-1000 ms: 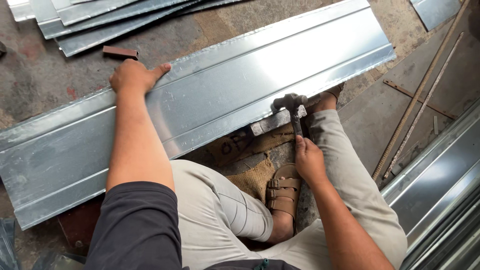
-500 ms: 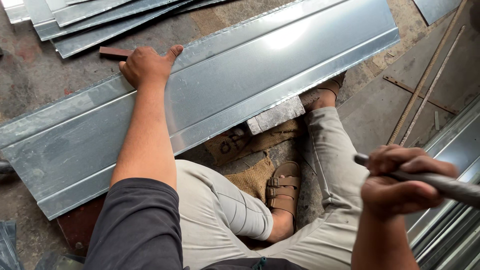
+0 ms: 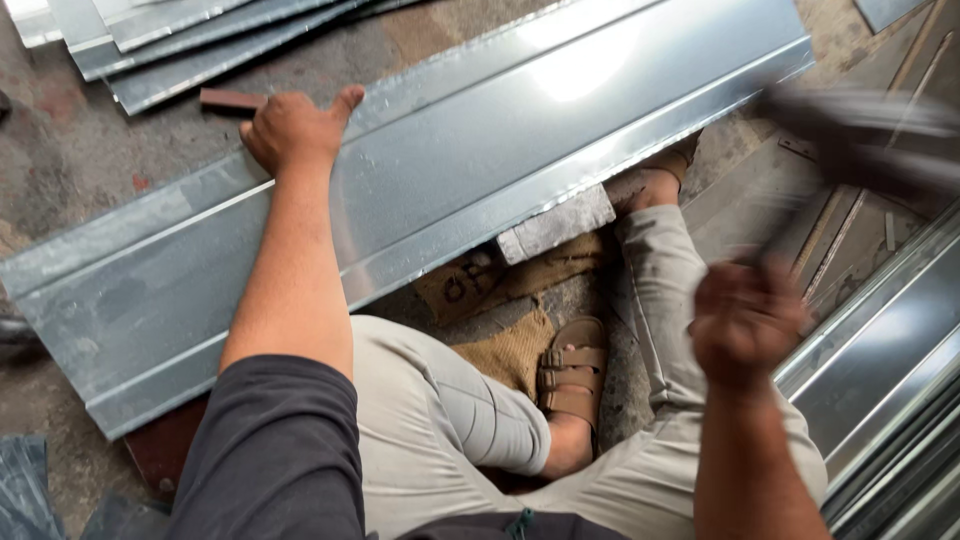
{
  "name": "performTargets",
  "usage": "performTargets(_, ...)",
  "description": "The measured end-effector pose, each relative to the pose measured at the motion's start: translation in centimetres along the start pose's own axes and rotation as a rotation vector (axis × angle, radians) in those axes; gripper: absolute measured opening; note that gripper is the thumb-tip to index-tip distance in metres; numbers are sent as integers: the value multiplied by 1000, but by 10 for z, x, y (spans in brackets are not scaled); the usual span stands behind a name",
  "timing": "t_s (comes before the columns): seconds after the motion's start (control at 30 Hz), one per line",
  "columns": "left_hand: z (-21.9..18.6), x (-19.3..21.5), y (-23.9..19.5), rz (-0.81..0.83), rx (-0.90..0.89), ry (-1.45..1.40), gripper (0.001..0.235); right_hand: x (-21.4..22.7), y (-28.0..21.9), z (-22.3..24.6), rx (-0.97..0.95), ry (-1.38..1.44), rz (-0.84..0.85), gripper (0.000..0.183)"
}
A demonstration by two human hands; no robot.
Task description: The person hammer the edge of a long metal sheet against a block on the floor to straighten or flatten it.
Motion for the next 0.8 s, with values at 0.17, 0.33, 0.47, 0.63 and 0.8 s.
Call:
performTargets(0.17,-5,0,1,82,36,-20,86,-14,-28,-10,94,176,-125,30)
performTargets(0.33,-7,14,-2,8,5,-29,84,-78,-75,-77,-348,-632,448,32)
performTargets(0.47,-6,11,-2,62,30,-5,86,-53,-34,-26,-162,-462,203,31)
performTargets(0.63,-5,6,-4,148,82,21,86,-10,0,38,53,313,-104,31)
performTargets(0.8,-2,5,-2,122,82,16,83,-62,-41,-11,-108,-88,110,26)
Point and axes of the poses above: each hand's wrist, its own y-axis towards the middle knuckle, its own x-axis out of the back of the hand, z = x × y, the point moved 7 cm from there along y, towards the middle knuckle, and after that the axes turned 11 degrees about -z, right-handed, at the moved point
